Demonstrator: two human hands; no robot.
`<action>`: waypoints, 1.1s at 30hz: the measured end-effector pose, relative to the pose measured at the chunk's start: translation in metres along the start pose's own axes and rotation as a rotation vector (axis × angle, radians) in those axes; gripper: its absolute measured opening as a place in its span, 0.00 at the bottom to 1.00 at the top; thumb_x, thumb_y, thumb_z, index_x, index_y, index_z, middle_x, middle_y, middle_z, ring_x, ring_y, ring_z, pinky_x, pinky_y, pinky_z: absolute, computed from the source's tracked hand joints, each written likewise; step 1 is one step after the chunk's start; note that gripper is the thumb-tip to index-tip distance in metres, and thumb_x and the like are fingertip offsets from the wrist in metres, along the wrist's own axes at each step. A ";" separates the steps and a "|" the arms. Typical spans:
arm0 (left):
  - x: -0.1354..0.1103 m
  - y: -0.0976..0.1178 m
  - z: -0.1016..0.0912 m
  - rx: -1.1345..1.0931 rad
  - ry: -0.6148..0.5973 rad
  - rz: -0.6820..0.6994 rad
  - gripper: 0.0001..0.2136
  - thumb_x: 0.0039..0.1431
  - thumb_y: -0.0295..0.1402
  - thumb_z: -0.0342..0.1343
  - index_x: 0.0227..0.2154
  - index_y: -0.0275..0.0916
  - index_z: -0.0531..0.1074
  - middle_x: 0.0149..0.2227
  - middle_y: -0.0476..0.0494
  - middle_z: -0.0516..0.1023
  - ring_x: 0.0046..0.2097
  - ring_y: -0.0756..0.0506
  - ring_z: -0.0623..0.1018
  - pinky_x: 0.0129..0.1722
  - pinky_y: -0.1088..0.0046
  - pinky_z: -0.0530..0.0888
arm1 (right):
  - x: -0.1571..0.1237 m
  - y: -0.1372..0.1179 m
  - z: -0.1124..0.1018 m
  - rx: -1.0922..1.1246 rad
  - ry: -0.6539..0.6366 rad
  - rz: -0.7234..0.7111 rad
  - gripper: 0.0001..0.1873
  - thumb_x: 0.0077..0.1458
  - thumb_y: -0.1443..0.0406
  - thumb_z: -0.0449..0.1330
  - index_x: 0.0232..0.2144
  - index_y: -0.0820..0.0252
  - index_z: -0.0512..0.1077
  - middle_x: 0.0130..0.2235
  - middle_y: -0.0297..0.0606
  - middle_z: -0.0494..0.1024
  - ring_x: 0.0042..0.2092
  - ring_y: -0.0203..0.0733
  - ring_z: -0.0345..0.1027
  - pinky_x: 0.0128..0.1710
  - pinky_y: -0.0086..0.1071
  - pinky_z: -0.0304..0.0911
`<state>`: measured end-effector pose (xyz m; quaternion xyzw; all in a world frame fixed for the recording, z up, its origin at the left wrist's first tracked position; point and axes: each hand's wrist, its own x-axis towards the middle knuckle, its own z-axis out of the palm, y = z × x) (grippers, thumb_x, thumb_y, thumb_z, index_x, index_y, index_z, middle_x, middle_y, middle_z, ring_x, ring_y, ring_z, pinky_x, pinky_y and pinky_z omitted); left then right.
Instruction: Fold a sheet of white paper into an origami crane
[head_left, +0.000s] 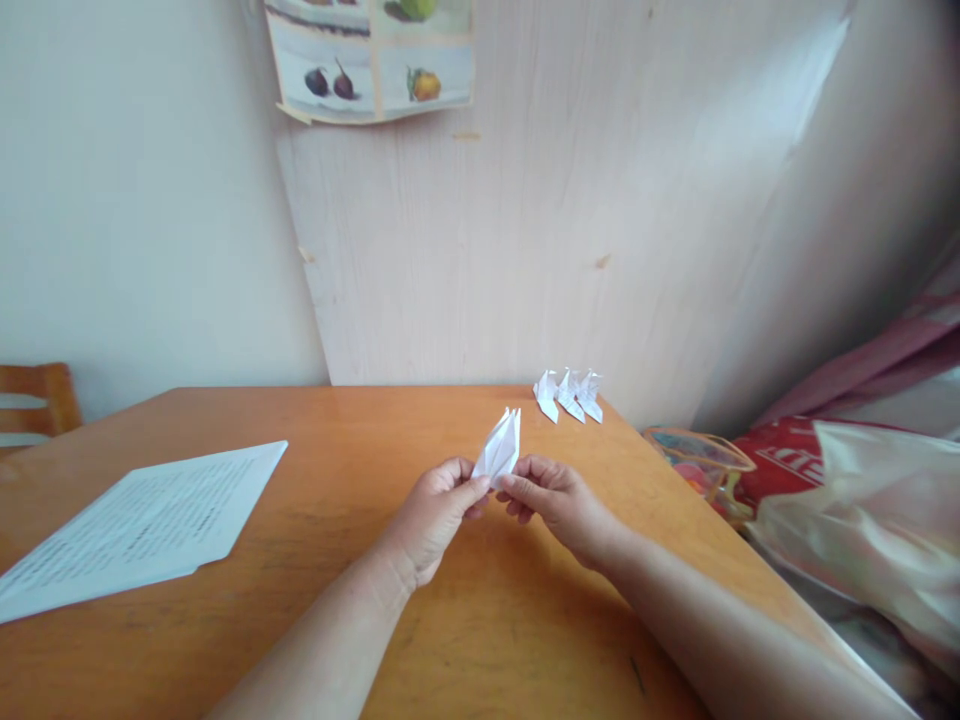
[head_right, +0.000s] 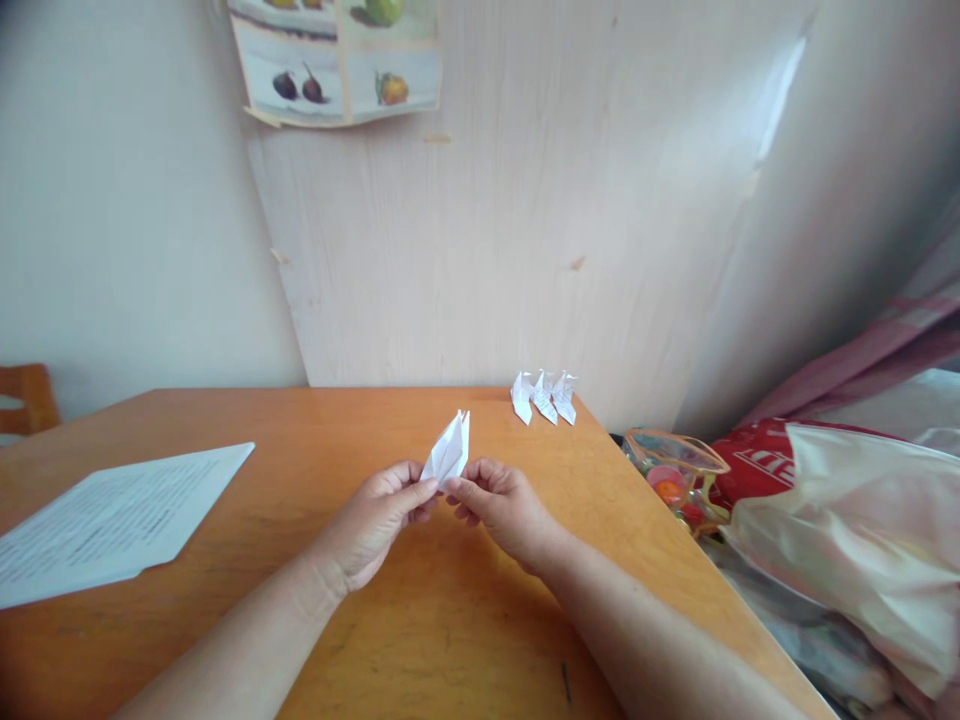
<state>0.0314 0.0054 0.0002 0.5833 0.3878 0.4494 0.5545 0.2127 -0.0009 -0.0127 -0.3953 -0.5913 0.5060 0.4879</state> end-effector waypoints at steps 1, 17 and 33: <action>0.000 0.000 0.000 0.068 0.038 0.003 0.09 0.58 0.39 0.58 0.32 0.37 0.70 0.30 0.48 0.75 0.33 0.48 0.73 0.34 0.72 0.68 | 0.001 0.002 -0.002 -0.038 0.037 -0.016 0.11 0.57 0.57 0.63 0.34 0.59 0.71 0.32 0.35 0.75 0.32 0.37 0.66 0.32 0.33 0.61; 0.002 -0.009 -0.002 0.899 0.119 0.303 0.08 0.59 0.28 0.50 0.25 0.41 0.61 0.24 0.53 0.66 0.27 0.49 0.67 0.28 0.73 0.57 | -0.012 -0.020 -0.008 -0.974 0.346 -0.655 0.04 0.58 0.65 0.62 0.38 0.53 0.75 0.45 0.40 0.74 0.48 0.49 0.67 0.50 0.46 0.57; -0.008 0.007 0.003 0.428 -0.025 0.072 0.06 0.61 0.36 0.53 0.33 0.40 0.69 0.25 0.51 0.75 0.27 0.49 0.74 0.28 0.74 0.68 | -0.007 -0.029 -0.018 -0.989 0.187 -0.381 0.09 0.60 0.63 0.60 0.30 0.53 0.80 0.34 0.38 0.77 0.40 0.45 0.66 0.43 0.40 0.56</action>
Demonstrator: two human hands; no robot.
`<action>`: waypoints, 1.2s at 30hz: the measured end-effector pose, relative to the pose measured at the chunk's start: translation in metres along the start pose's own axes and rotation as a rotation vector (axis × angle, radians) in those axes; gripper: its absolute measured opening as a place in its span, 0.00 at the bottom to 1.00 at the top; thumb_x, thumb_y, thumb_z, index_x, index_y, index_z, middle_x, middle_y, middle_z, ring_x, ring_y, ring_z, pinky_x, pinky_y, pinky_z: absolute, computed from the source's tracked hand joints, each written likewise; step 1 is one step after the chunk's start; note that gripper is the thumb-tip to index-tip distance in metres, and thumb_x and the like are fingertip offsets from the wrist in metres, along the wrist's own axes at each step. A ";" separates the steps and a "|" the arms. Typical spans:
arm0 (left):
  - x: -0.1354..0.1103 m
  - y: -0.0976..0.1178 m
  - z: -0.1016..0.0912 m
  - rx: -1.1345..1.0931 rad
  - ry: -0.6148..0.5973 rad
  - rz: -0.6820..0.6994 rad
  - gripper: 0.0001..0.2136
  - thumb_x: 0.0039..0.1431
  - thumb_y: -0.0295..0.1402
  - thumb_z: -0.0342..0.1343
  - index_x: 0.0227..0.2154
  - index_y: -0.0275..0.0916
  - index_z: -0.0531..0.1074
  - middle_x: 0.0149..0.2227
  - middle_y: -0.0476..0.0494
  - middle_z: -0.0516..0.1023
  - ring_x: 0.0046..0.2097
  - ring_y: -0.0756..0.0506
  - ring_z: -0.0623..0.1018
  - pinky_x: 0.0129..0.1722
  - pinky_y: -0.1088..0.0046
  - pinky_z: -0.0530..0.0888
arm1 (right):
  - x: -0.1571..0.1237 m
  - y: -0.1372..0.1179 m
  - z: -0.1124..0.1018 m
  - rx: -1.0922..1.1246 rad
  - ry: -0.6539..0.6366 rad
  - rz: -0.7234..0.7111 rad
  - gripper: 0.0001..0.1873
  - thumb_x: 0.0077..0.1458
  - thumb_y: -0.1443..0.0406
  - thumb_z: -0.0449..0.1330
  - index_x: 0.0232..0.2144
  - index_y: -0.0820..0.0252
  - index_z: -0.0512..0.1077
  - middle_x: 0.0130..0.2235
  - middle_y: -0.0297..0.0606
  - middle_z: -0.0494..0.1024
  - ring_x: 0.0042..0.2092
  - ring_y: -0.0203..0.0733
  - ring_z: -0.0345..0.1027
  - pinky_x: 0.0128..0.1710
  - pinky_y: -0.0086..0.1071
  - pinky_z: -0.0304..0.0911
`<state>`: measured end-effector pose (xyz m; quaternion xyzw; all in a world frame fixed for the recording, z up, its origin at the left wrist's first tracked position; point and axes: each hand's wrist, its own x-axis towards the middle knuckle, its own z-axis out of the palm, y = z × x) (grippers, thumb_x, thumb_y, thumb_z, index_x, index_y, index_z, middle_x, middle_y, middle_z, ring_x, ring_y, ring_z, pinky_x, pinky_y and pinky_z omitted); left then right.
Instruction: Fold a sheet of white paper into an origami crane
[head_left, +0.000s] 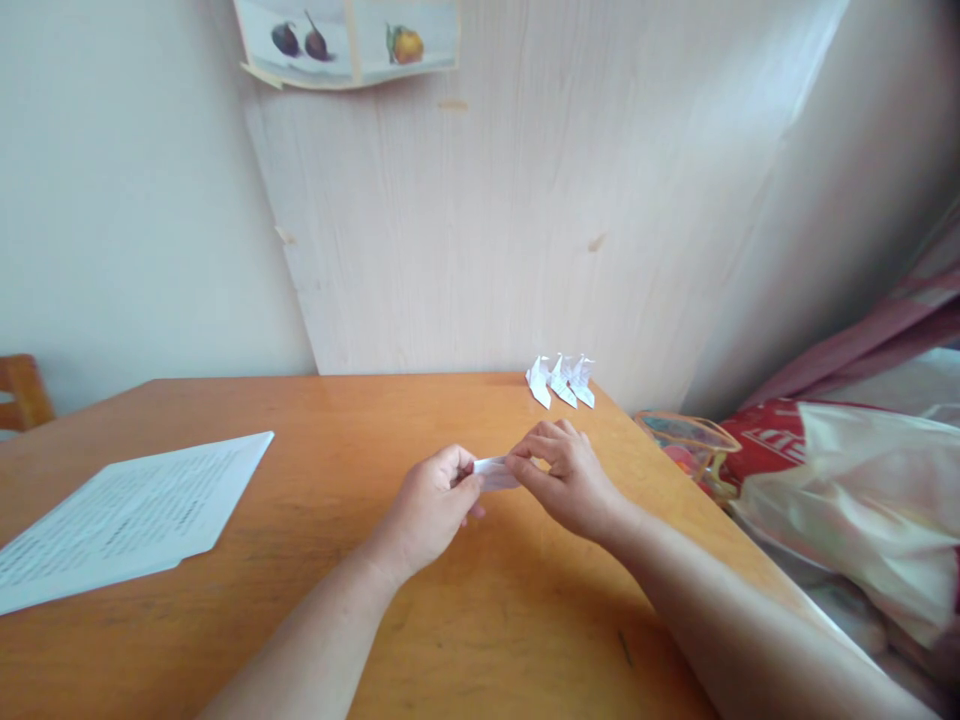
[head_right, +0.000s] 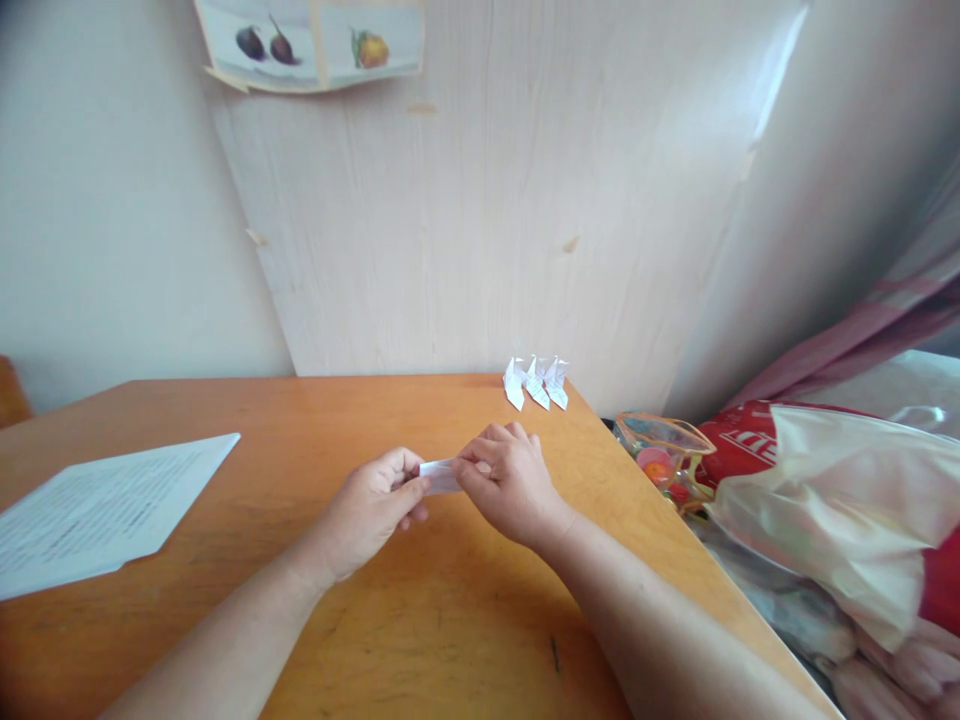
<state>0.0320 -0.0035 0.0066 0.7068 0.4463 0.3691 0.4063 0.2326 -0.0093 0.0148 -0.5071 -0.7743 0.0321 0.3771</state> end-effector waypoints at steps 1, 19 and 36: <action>0.000 0.000 0.000 -0.049 -0.017 -0.020 0.06 0.61 0.36 0.53 0.34 0.39 0.69 0.25 0.51 0.75 0.27 0.48 0.75 0.28 0.73 0.70 | 0.001 0.002 0.000 0.046 -0.031 0.021 0.10 0.60 0.63 0.59 0.29 0.54 0.80 0.33 0.38 0.77 0.39 0.44 0.66 0.43 0.40 0.57; 0.000 0.003 -0.005 -0.048 -0.072 -0.084 0.08 0.60 0.36 0.54 0.34 0.37 0.73 0.27 0.48 0.77 0.28 0.48 0.77 0.30 0.72 0.72 | 0.002 0.016 0.004 0.556 -0.368 0.297 0.15 0.56 0.57 0.60 0.23 0.59 0.74 0.25 0.32 0.69 0.27 0.35 0.59 0.27 0.31 0.53; -0.001 0.002 -0.004 -0.024 -0.075 -0.069 0.09 0.59 0.38 0.55 0.32 0.37 0.73 0.28 0.48 0.77 0.28 0.48 0.77 0.29 0.72 0.72 | 0.001 0.014 0.006 0.515 -0.336 0.262 0.16 0.56 0.56 0.60 0.22 0.60 0.73 0.24 0.33 0.69 0.27 0.35 0.60 0.23 0.28 0.53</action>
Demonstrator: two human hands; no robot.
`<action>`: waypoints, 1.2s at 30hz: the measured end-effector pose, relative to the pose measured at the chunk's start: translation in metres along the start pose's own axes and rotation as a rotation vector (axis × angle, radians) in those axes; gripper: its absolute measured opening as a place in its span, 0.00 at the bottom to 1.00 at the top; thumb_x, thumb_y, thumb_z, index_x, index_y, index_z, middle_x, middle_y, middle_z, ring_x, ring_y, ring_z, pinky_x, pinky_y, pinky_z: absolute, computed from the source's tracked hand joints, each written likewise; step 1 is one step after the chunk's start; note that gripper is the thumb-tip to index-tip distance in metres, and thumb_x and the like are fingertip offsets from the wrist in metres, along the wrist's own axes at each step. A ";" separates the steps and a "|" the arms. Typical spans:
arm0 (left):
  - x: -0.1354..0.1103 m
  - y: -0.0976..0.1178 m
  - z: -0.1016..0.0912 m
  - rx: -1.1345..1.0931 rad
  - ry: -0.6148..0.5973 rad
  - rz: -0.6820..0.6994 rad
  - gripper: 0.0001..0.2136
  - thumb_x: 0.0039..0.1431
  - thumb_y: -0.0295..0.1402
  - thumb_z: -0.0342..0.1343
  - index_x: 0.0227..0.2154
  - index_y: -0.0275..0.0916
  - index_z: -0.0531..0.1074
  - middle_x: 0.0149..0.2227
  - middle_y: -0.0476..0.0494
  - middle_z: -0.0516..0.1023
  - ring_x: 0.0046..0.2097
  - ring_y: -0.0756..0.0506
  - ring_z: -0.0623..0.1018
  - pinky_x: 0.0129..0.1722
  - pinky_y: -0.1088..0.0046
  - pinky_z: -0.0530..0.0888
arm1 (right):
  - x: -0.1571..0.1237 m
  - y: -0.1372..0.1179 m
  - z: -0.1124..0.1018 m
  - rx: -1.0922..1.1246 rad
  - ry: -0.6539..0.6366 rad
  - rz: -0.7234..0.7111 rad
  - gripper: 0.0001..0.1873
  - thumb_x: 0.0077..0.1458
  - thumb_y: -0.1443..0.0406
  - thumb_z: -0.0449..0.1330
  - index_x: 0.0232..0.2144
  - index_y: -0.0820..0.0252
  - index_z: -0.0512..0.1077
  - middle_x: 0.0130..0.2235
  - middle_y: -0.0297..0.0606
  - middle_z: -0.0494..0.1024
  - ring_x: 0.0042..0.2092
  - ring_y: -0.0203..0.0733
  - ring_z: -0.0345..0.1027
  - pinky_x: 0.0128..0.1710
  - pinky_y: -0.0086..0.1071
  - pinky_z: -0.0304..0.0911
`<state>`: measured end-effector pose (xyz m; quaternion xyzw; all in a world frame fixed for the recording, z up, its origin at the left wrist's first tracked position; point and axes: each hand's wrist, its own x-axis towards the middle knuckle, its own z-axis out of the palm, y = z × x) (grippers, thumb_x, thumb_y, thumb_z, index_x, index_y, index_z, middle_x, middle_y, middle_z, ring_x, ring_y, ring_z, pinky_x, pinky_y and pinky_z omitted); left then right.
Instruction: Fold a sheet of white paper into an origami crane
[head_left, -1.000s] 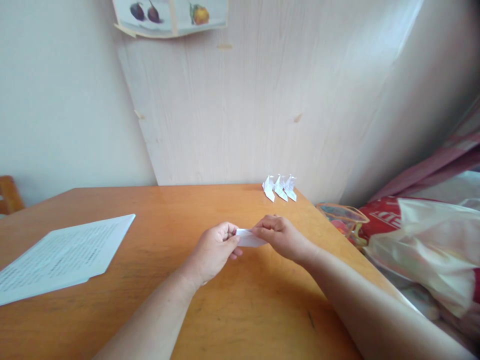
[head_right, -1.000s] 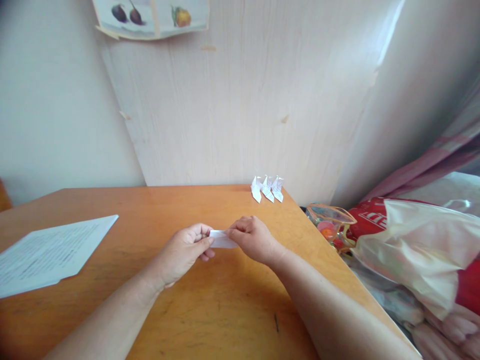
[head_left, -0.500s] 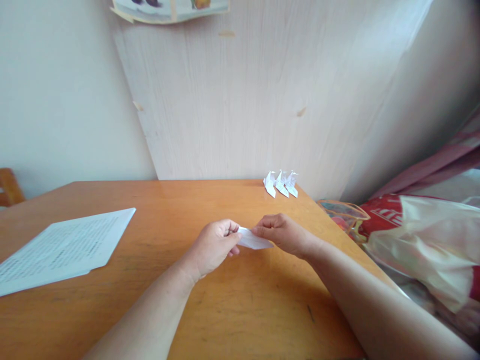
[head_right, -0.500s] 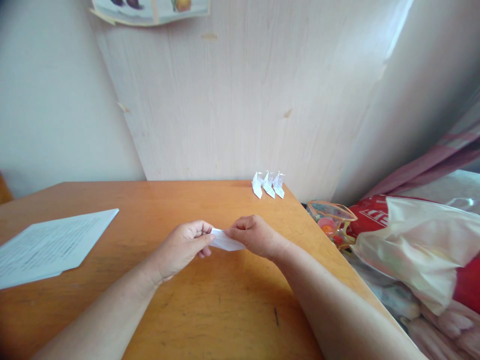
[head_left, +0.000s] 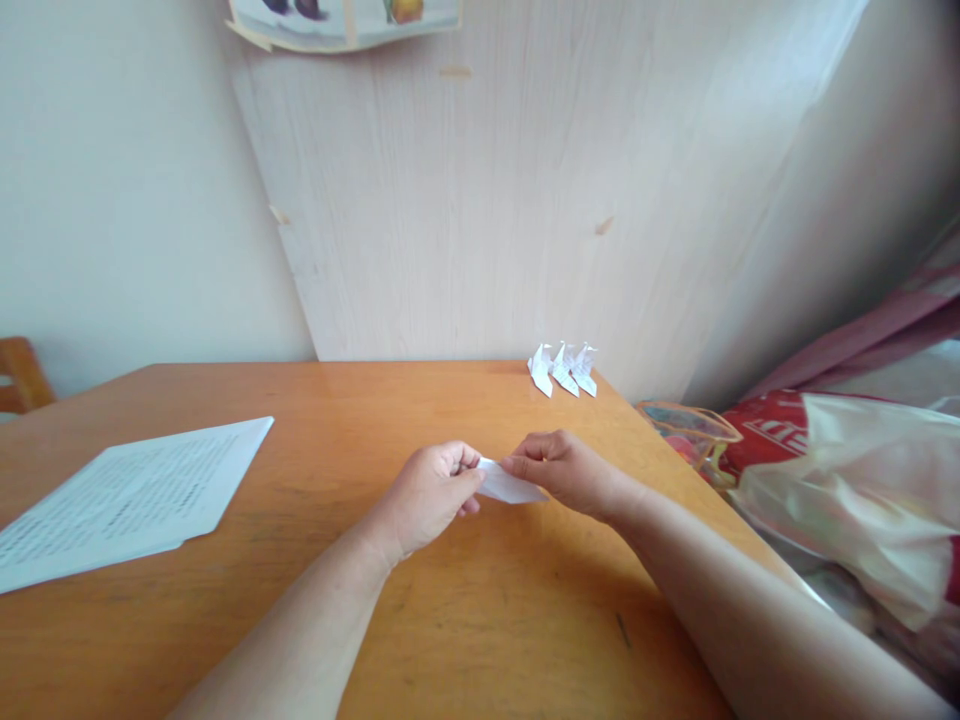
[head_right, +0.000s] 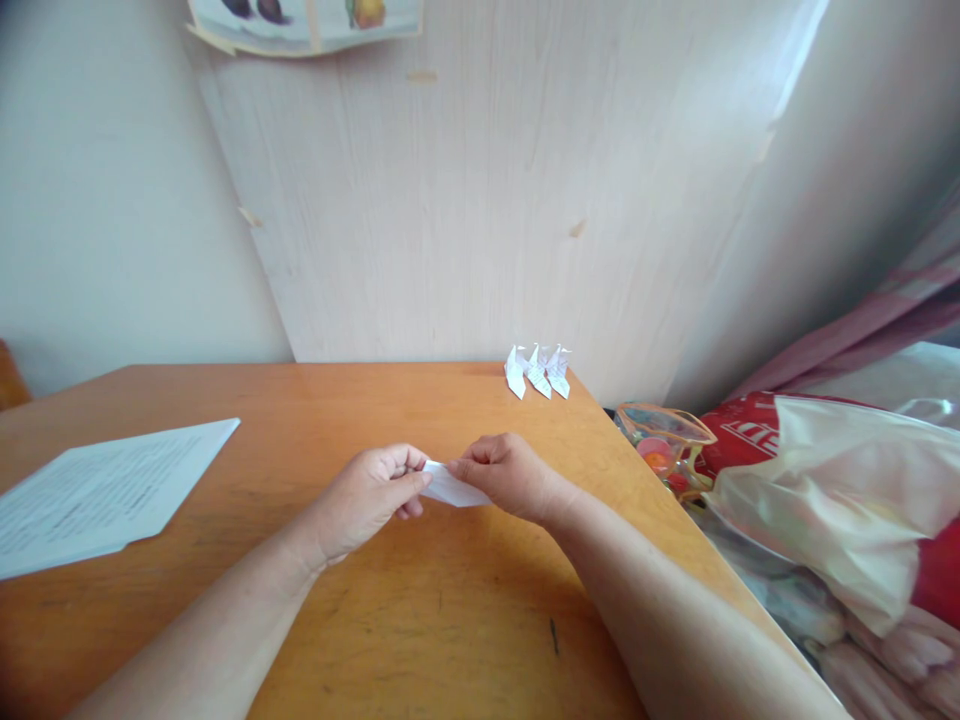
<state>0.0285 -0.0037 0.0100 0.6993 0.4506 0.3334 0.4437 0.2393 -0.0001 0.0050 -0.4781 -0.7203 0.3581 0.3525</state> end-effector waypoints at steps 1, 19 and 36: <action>0.000 0.000 0.000 -0.001 -0.005 -0.004 0.09 0.59 0.37 0.55 0.33 0.37 0.73 0.28 0.48 0.77 0.28 0.48 0.77 0.30 0.72 0.72 | 0.000 0.000 0.000 -0.009 0.001 0.003 0.16 0.56 0.56 0.60 0.22 0.60 0.73 0.24 0.33 0.69 0.26 0.35 0.60 0.23 0.28 0.53; 0.005 -0.011 0.004 0.069 0.009 0.034 0.13 0.63 0.43 0.53 0.31 0.39 0.71 0.27 0.50 0.76 0.28 0.48 0.78 0.29 0.73 0.72 | 0.000 -0.006 0.005 -0.283 0.095 -0.159 0.16 0.59 0.60 0.58 0.20 0.58 0.73 0.23 0.35 0.72 0.27 0.38 0.64 0.26 0.31 0.54; 0.002 -0.002 0.001 -0.022 0.026 0.051 0.13 0.63 0.43 0.54 0.30 0.38 0.70 0.24 0.50 0.74 0.27 0.48 0.75 0.29 0.73 0.72 | -0.004 -0.013 -0.006 -0.169 0.006 -0.040 0.10 0.55 0.62 0.59 0.25 0.60 0.74 0.28 0.35 0.74 0.28 0.36 0.66 0.25 0.28 0.57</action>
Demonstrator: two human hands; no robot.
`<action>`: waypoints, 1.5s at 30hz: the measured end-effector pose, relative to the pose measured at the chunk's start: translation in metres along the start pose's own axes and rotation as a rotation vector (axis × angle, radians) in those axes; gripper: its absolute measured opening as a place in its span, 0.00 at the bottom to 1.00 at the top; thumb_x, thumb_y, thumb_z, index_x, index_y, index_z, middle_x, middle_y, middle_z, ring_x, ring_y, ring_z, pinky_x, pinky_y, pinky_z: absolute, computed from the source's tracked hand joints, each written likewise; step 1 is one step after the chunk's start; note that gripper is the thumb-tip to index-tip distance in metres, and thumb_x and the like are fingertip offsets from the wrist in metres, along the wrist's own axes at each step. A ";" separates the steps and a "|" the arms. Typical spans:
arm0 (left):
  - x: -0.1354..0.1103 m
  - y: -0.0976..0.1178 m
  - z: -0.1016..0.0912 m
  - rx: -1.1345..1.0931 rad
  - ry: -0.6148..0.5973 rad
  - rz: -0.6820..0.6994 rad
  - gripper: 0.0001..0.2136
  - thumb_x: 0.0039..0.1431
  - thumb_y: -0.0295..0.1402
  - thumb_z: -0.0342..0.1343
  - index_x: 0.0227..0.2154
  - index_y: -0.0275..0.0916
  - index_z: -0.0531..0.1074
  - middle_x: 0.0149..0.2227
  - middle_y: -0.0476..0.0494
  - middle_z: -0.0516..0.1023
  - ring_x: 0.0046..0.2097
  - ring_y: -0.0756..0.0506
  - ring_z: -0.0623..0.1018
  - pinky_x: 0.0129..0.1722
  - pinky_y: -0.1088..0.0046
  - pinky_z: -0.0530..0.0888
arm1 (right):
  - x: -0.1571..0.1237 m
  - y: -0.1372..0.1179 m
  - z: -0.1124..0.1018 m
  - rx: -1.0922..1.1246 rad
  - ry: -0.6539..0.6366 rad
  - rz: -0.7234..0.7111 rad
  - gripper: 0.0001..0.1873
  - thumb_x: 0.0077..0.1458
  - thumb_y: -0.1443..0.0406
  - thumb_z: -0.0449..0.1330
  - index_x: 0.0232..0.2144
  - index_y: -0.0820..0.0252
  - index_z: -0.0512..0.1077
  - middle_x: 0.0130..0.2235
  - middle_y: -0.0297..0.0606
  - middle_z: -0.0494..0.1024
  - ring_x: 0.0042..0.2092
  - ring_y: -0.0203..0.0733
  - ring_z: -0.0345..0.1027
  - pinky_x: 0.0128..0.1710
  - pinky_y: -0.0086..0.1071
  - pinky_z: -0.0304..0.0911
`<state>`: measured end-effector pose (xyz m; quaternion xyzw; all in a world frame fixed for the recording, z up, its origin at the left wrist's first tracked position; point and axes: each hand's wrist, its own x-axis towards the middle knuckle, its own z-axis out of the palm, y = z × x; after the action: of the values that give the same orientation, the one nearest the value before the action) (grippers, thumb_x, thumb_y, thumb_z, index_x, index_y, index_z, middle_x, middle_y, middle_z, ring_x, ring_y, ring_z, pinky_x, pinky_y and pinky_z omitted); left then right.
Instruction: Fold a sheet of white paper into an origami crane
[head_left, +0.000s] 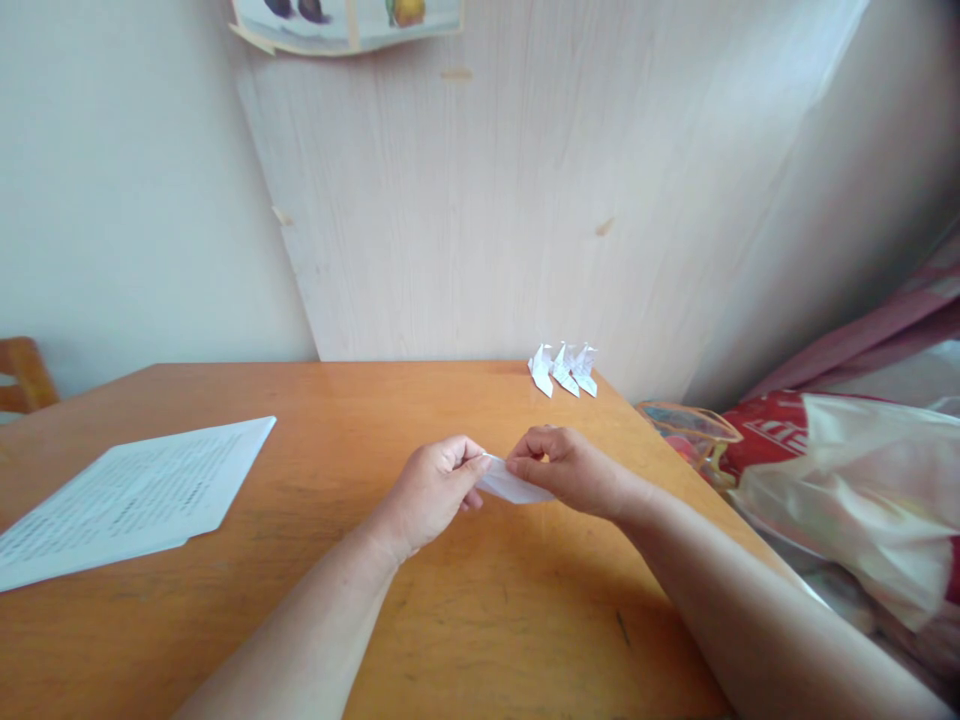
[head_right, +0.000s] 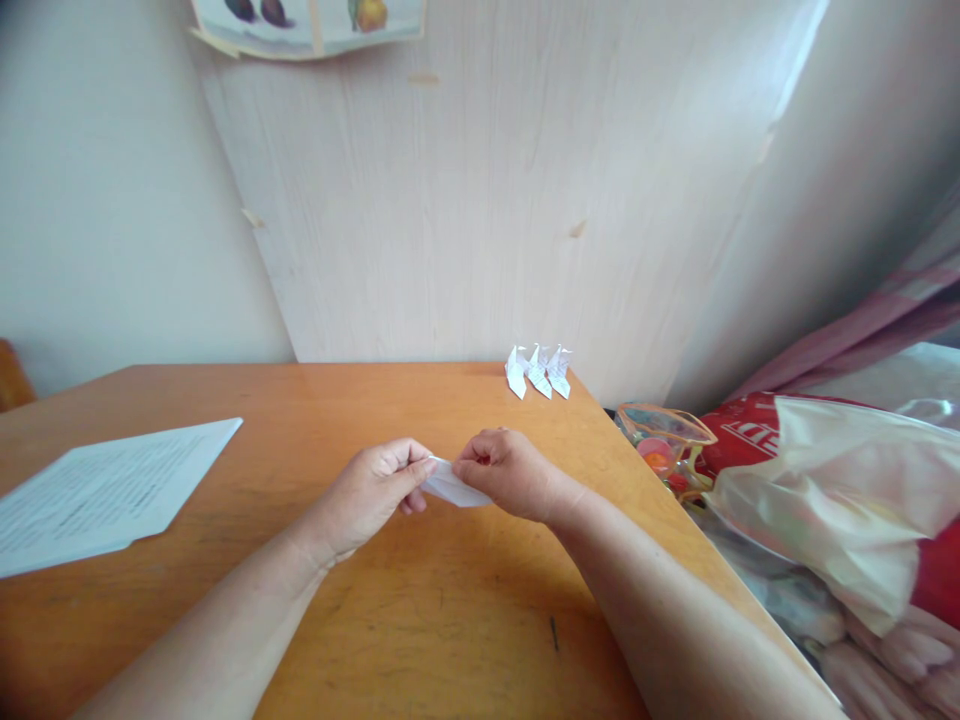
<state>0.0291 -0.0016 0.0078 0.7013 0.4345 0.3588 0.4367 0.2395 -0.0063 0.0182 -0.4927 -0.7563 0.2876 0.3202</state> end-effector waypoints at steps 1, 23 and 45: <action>0.000 0.000 -0.001 0.007 0.005 -0.003 0.13 0.63 0.43 0.54 0.30 0.38 0.70 0.24 0.50 0.74 0.27 0.48 0.75 0.29 0.73 0.71 | 0.000 0.001 -0.001 0.006 -0.011 0.018 0.10 0.55 0.62 0.59 0.26 0.61 0.74 0.28 0.35 0.74 0.28 0.35 0.65 0.25 0.28 0.57; 0.002 -0.003 -0.002 0.015 0.022 -0.013 0.12 0.63 0.44 0.54 0.32 0.39 0.71 0.23 0.52 0.74 0.26 0.49 0.73 0.28 0.75 0.68 | 0.000 0.001 0.002 0.213 0.014 0.051 0.23 0.61 0.47 0.55 0.31 0.60 0.73 0.28 0.35 0.70 0.30 0.37 0.61 0.27 0.31 0.53; 0.003 -0.005 -0.001 -0.037 -0.065 -0.052 0.16 0.63 0.48 0.54 0.29 0.39 0.69 0.19 0.54 0.68 0.24 0.50 0.66 0.29 0.73 0.62 | 0.001 0.009 0.015 0.276 -0.044 0.066 0.24 0.59 0.46 0.57 0.27 0.60 0.69 0.24 0.30 0.64 0.26 0.33 0.55 0.24 0.28 0.49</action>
<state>0.0273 0.0024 0.0042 0.6927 0.4314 0.3326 0.4727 0.2327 -0.0042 0.0022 -0.4624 -0.6997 0.4100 0.3586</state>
